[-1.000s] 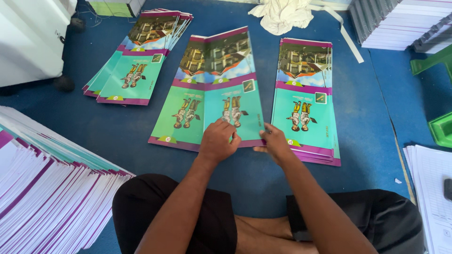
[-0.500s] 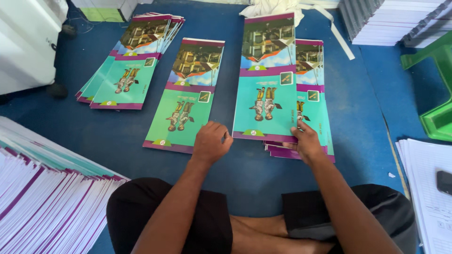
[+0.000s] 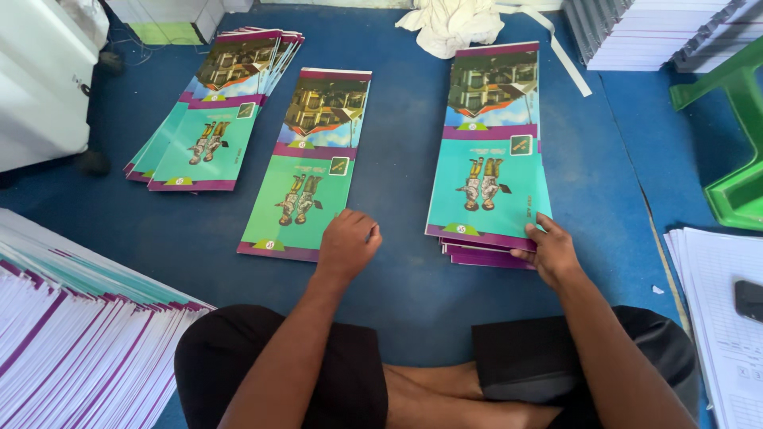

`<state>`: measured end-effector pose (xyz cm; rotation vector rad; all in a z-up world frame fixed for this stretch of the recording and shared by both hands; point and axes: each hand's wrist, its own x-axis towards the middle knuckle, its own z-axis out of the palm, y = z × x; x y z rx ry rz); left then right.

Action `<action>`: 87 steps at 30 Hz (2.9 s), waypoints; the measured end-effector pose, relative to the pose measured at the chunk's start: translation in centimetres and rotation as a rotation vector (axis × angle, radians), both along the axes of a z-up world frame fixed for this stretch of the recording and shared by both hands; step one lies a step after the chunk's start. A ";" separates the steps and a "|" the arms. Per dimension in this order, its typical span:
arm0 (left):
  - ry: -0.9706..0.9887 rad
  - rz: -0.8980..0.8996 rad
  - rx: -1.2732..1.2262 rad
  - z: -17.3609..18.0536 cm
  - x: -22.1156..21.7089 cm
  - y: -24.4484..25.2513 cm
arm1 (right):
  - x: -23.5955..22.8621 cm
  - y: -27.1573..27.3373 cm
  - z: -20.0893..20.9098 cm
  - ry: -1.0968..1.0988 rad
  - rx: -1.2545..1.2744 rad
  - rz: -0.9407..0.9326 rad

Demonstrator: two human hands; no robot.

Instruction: The person sits on the floor and repeatedly picks up book covers from one pile, places them onto a stack of white pages, and then moves the assembled unit to a growing stack. The person continues this process, handling multiple covers and page stacks to build a larger pile of assembled books.

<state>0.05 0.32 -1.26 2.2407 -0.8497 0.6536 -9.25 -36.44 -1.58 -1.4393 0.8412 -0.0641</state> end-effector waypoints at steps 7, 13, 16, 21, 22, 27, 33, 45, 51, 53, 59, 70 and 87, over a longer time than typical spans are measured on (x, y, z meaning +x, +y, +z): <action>0.080 0.027 0.034 -0.2 -0.2 0.6 | -0.3 -1.5 -1.8 0.001 -0.057 -0.012; 0.161 0.103 0.133 -0.8 -0.1 1.1 | -0.2 -2.6 -3.7 0.020 -0.174 -0.054; 0.243 0.205 0.243 -1.3 0.0 1.2 | -0.4 -2.8 -4.3 -0.009 -0.260 -0.053; 0.472 0.417 0.445 -2.0 0.0 1.7 | -0.8 -2.3 -4.1 -0.010 -0.445 -0.079; 0.491 0.445 0.464 -2.1 0.0 1.7 | -0.9 -2.2 -4.0 0.003 -0.477 -0.088; 0.627 0.584 0.573 -2.8 0.5 2.2 | -1.3 -2.4 -4.3 0.040 -0.649 -0.111; 0.732 0.645 0.648 -4.2 0.9 3.0 | -1.4 -3.9 -6.7 -0.020 -0.762 -0.141; 0.674 0.583 0.637 -3.4 0.7 3.2 | -1.1 -4.0 -7.4 -0.127 -0.758 -0.140; 0.457 0.541 0.575 -1.2 0.3 2.3 | -1.2 -3.2 -6.3 -0.128 -0.767 -0.138; 0.317 0.511 0.537 -0.9 0.3 2.2 | -1.3 -3.0 -6.0 -0.145 -0.766 -0.135; -0.087 0.417 0.341 -0.5 0.4 1.5 | -1.3 -2.5 -5.5 -0.189 -0.782 -0.100; -0.327 0.288 0.282 0.9 0.3 0.6 | 1.1 2.6 -3.8 -0.420 -0.551 0.040; -0.309 0.167 0.241 1.2 0.1 0.3 | 9.0 19.6 -1.1 -0.116 0.268 0.428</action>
